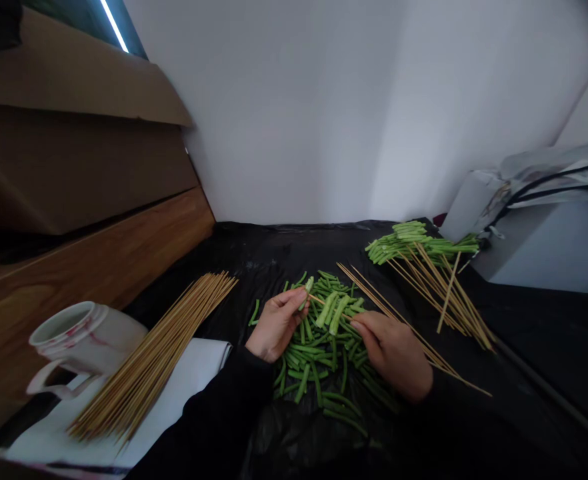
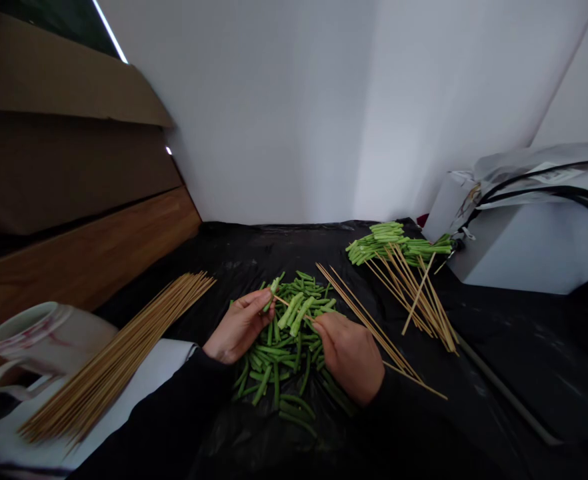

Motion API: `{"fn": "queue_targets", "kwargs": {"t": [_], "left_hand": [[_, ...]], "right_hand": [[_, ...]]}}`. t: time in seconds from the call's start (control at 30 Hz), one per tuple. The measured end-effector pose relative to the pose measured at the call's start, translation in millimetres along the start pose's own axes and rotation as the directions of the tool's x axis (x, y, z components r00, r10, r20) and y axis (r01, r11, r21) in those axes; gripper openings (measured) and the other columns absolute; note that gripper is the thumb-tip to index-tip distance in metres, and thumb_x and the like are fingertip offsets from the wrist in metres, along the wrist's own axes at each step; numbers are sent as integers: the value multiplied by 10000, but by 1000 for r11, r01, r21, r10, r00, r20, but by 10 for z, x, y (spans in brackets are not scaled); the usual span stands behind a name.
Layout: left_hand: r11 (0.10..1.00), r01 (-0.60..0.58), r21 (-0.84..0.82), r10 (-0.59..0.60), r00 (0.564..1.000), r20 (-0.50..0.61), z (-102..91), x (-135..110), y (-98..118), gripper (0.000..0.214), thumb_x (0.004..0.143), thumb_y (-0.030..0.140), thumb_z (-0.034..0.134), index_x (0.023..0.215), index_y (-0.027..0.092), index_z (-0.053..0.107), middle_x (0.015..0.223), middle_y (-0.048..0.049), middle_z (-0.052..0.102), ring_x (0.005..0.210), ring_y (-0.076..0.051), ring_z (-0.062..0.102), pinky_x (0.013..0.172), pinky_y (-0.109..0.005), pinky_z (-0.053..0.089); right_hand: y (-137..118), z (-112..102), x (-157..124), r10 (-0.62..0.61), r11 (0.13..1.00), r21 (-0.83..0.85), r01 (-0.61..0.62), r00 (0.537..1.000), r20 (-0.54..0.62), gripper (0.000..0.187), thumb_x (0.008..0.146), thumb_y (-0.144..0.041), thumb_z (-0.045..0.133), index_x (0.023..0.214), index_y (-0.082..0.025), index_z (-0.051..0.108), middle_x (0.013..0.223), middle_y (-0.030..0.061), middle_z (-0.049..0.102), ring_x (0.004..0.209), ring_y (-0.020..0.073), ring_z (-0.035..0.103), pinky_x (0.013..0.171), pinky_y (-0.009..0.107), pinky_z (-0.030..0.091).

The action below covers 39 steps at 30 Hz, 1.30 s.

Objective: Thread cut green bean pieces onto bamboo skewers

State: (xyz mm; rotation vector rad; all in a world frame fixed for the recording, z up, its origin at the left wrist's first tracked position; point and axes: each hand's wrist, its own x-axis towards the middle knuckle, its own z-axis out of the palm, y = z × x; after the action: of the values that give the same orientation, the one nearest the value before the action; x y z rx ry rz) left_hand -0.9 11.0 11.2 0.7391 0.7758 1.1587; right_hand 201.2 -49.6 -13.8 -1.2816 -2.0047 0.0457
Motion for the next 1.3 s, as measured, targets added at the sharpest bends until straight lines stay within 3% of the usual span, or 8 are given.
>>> {"fn": "queue_targets", "kwargs": {"t": [0.17, 0.4, 0.6, 0.77, 1.03, 1.3], "left_hand": [[1000, -1, 17, 0, 1000, 25, -4, -2, -18, 180, 631, 217, 811, 761, 119, 735, 753, -24, 663, 689, -73, 573, 672, -186, 466], [1000, 7, 19, -8, 1000, 30, 10, -13, -23, 191, 623, 232, 818, 758, 124, 734, 749, -18, 661, 683, -66, 569, 679, -184, 463], [999, 14, 47, -16, 999, 37, 20, -20, -30, 186, 622, 242, 818, 748, 132, 737, 753, -23, 664, 696, -74, 573, 677, -192, 465], [999, 14, 35, -16, 998, 54, 13, -21, -36, 179, 643, 240, 806, 763, 127, 737, 754, -24, 668, 706, -75, 579, 698, -191, 467], [996, 21, 92, -28, 997, 71, 18, -37, -38, 204, 663, 272, 792, 809, 138, 747, 872, -73, 716, 809, -120, 622, 777, -227, 471], [997, 35, 74, -42, 995, 93, 30, -46, -31, 193, 672, 268, 785, 799, 128, 744, 918, -89, 725, 860, -144, 637, 893, -285, 462]], "right_hand": [[-11, -3, 2, 8, 1000, -1, -9, 999, -42, 216, 943, -245, 405, 873, -200, 604, 836, 39, 661, 764, 145, 611, 724, 262, 434], [-24, 11, -4, 10, 1000, -2, -10, 1000, 20, 239, 951, -242, 374, 853, -205, 588, 773, 21, 641, 707, 135, 600, 676, 254, 424], [-36, 3, 5, 8, 1000, 10, -8, 1000, -29, 230, 946, -246, 389, 836, -204, 586, 792, 31, 645, 731, 140, 600, 679, 251, 419], [-44, 11, -5, 26, 998, 55, -28, 999, 32, 243, 956, -244, 366, 839, -199, 575, 743, 19, 625, 685, 134, 586, 660, 251, 414], [-43, 19, 0, 14, 1000, 18, -13, 999, -32, 211, 939, -230, 401, 821, -200, 573, 764, 21, 630, 711, 137, 584, 673, 261, 402], [-67, 13, 2, 16, 996, 84, -18, 1000, 16, 236, 953, -243, 368, 809, -204, 550, 718, 10, 608, 662, 132, 574, 637, 255, 396]]}}
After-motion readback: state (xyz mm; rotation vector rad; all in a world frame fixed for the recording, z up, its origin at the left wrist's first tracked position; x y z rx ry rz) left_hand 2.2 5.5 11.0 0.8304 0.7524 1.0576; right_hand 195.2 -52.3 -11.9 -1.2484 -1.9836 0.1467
